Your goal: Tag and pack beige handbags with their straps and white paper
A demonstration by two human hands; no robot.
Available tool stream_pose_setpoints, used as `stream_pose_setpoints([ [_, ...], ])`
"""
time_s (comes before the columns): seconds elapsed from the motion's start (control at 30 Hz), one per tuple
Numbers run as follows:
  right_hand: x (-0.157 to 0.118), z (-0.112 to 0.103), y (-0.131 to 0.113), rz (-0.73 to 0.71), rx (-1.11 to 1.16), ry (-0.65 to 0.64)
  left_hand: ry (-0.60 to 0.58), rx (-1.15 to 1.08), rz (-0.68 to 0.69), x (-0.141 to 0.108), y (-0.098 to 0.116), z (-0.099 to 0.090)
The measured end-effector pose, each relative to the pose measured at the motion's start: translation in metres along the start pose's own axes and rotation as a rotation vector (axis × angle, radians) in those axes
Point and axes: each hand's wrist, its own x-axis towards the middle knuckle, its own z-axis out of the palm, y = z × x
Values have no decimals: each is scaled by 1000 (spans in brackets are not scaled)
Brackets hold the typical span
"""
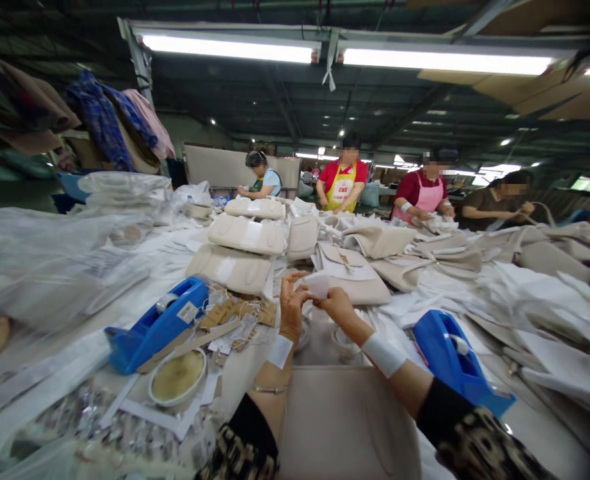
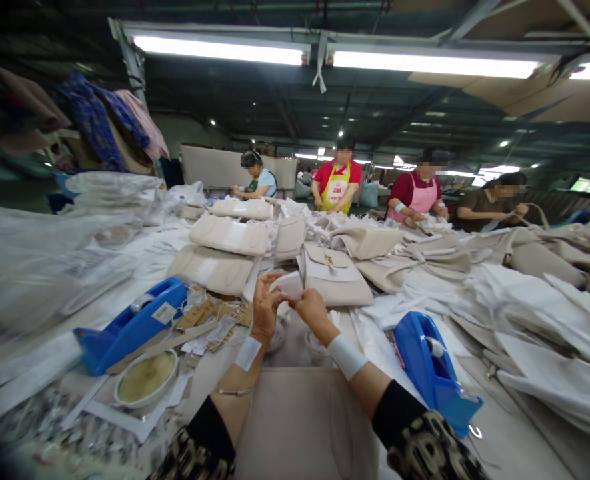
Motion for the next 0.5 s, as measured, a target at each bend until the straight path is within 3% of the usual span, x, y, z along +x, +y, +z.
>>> stream_pose_setpoints([
  [0.1,-17,-1,4,-6,36,25,-26,318,-61,3,-8,-2],
  [0.2,-51,-8,6,-89,33,116,-257,490,-103,3,-17,-3],
  [0.27,-78,-11,8,-243,10,143,-420,595,-118,1,-20,-3],
  [0.33,-103,-12,11,-460,-31,91,-559,707,-128,-2,-21,-3],
  [0.4,-125,-11,15,-680,-75,40,-670,815,-127,-4,-20,-2],
  [0.5,-147,-7,23,-861,-178,57,-790,968,-100,-7,-19,0],
])
